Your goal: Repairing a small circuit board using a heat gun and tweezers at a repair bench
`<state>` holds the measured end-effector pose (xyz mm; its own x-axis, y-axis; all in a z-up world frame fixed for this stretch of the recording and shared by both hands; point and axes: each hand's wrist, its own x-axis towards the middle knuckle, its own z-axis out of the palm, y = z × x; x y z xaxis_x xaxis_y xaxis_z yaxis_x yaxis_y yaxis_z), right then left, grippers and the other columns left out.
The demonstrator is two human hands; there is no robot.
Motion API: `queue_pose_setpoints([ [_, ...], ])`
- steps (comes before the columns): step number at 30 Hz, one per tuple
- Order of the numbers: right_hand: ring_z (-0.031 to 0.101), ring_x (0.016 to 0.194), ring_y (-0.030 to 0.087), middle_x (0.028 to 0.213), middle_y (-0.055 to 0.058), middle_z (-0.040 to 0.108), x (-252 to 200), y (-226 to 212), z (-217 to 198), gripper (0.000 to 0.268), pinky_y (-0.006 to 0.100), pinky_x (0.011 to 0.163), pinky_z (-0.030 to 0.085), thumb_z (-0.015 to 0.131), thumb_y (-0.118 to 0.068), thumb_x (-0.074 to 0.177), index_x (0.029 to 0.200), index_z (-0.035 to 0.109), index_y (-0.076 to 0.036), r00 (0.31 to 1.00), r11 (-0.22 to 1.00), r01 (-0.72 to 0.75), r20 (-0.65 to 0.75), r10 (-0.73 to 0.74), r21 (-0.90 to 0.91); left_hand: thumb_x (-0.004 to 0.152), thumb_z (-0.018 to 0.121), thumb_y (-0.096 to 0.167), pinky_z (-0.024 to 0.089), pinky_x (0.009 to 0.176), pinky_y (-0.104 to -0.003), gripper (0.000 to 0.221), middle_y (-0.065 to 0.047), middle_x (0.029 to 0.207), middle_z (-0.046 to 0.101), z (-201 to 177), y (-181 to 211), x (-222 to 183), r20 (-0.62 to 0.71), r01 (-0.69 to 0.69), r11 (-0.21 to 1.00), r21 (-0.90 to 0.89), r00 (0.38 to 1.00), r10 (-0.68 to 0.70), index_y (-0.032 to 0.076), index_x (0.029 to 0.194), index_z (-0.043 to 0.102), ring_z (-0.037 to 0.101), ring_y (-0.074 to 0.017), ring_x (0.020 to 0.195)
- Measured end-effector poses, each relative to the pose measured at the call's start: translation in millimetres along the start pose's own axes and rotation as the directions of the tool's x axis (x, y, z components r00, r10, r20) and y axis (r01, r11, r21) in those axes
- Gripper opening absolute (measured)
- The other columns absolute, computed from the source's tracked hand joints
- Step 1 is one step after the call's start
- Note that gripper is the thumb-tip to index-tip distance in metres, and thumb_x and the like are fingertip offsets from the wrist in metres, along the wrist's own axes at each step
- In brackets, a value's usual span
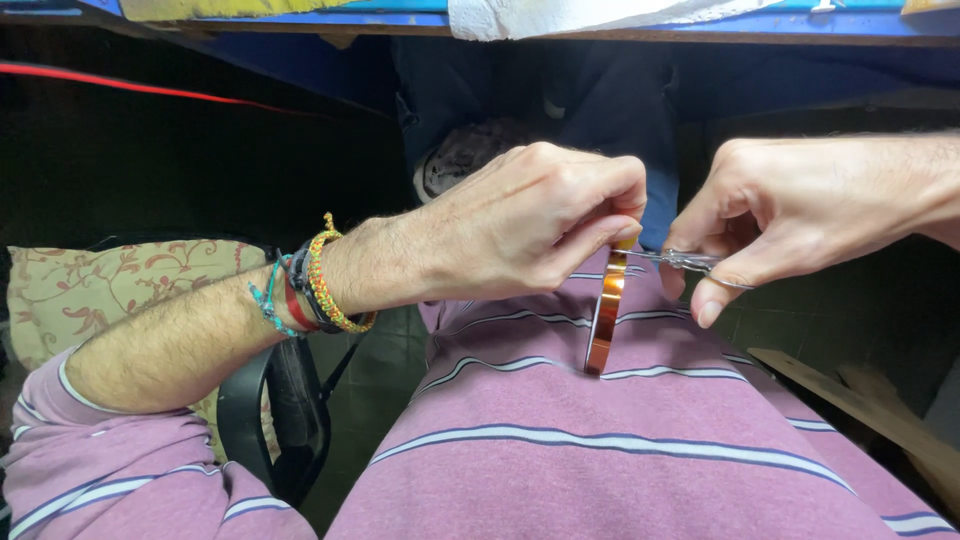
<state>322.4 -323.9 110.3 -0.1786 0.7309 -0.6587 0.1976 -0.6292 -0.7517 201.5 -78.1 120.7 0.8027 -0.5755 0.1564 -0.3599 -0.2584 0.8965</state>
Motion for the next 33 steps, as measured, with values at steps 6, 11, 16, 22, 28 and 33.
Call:
queue_pose_setpoints([
  [6,0.077,0.067,0.013,0.076,-0.002,0.087,-9,-24,20,0.055,0.033,0.063,0.059,0.080,-0.069,0.078,0.095,0.093,-0.019,0.961,0.964,0.258,-0.081,-0.263,-0.070,0.107,0.060,0.012,0.043,0.060,-0.035,0.014,-0.003,0.076,0.061,-4,3,-4,-0.029,0.072,0.995,-0.075,0.997,-0.074,0.007,0.094,0.055,0.051,-0.0189,0.061],
  [11,0.083,0.085,0.013,0.099,-0.002,0.086,5,-48,79,0.040,0.028,0.078,0.064,0.084,-0.050,0.084,0.104,0.080,-0.016,0.847,0.922,0.381,-0.375,-0.377,-0.067,0.104,0.062,0.019,0.045,0.057,-0.027,0.013,0.005,0.082,0.079,-7,-4,-12,-0.064,0.320,0.937,-0.140,0.942,-0.331,0.013,0.094,0.066,0.056,-0.0062,0.058],
  [16,0.064,0.074,0.005,0.081,-0.005,0.076,30,-57,100,0.012,0.024,0.069,0.054,0.087,-0.020,0.090,0.089,0.079,-0.011,0.785,0.874,0.410,-0.590,-0.191,0.263,0.104,0.058,0.025,0.063,0.070,-0.024,0.015,-0.006,0.083,0.087,-8,3,-17,-0.170,0.505,0.806,-0.309,0.804,-0.570,0.013,0.095,0.058,0.086,-0.0117,0.078],
  [22,0.084,0.081,0.026,0.088,0.021,0.088,65,-31,105,0.029,0.033,0.075,0.066,0.084,-0.008,0.085,0.110,0.078,0.005,0.822,0.622,0.366,-0.554,0.133,0.692,0.111,0.048,0.021,0.053,0.053,-0.029,0.018,-0.010,0.113,0.084,-1,24,-45,-0.567,0.275,0.961,-0.044,0.785,-0.250,0.006,0.104,0.051,0.081,-0.0190,0.068],
  [28,0.079,0.082,0.019,0.086,0.014,0.086,77,-52,101,0.020,0.032,0.077,0.064,0.080,-0.015,0.092,0.100,0.079,0.003,0.836,0.769,0.446,-0.520,-0.174,0.459,0.112,0.043,0.033,0.035,0.047,-0.026,0.023,-0.014,0.105,0.086,48,-5,-92,-0.655,0.275,0.858,-0.433,0.559,-0.509,0.013,0.100,0.040,0.039,-0.0076,0.044],
  [33,0.077,0.092,0.018,0.099,0.008,0.079,90,-120,79,0.012,0.031,0.084,0.064,0.076,-0.021,0.098,0.096,0.070,-0.011,0.795,0.844,0.524,-0.293,-0.532,-0.112,0.111,0.042,0.038,0.058,0.069,-0.036,0.028,-0.021,0.100,0.082,87,-70,-147,-0.680,0.212,0.774,-0.596,0.380,-0.627,0.011,0.108,0.047,0.069,-0.0266,0.077],
])
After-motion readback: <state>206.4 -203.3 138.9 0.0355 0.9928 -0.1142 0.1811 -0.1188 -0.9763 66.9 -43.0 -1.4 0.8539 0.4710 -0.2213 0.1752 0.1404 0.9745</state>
